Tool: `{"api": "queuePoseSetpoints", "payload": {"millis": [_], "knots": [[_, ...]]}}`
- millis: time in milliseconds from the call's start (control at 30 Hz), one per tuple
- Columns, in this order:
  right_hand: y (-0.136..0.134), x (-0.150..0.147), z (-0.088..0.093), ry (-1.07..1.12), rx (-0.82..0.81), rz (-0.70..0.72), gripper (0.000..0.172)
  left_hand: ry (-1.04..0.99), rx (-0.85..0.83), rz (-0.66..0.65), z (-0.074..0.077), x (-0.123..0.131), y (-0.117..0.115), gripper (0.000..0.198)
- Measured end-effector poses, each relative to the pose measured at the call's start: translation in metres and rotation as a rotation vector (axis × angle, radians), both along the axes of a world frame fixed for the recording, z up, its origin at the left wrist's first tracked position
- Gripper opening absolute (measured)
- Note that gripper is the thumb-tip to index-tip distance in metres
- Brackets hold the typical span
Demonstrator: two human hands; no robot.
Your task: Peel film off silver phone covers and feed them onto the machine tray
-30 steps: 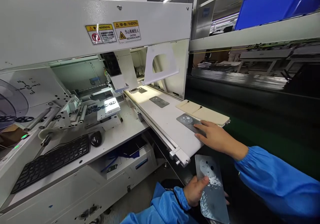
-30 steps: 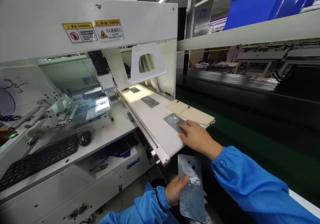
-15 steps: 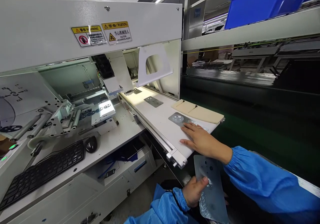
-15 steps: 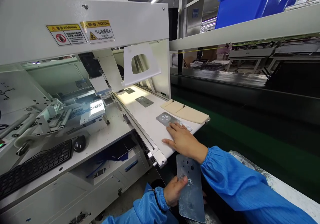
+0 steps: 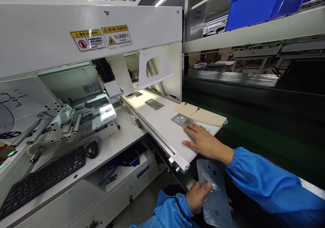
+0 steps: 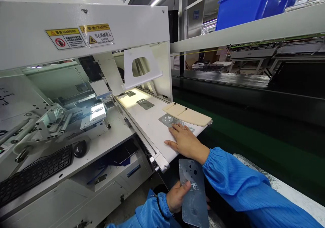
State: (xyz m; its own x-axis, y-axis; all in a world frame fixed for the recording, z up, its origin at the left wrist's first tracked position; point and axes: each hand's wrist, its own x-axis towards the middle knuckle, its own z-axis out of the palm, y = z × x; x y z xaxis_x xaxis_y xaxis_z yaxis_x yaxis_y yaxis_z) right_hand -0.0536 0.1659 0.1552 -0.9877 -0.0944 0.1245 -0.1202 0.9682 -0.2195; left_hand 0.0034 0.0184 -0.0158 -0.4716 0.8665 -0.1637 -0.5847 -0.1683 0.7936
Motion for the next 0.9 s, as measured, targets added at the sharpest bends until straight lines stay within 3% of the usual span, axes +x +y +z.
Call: {"api": "queuePoseSetpoints", "payload": {"millis": [300,467,667,900], "knots": [[0.0017,0.0048,-0.0065,0.030,-0.017,0.041,0.079,0.017,0.029,-0.017,0.0014,0.0005,-0.0016,0.091],[-0.0020,0.0020,-0.0020,0.001,0.007,0.011,0.078,0.025,0.027,-0.028,0.0041,0.0003,-0.0009,0.096],[-0.0029,-0.0002,-0.0026,0.020,-0.010,0.006,0.078,-0.006,-0.013,0.048,0.0013,0.0000,0.0008,0.098],[-0.0051,-0.0016,-0.0056,0.024,0.022,-0.015,0.078,0.008,-0.014,0.030,0.0090,0.0023,0.0010,0.099]]}}
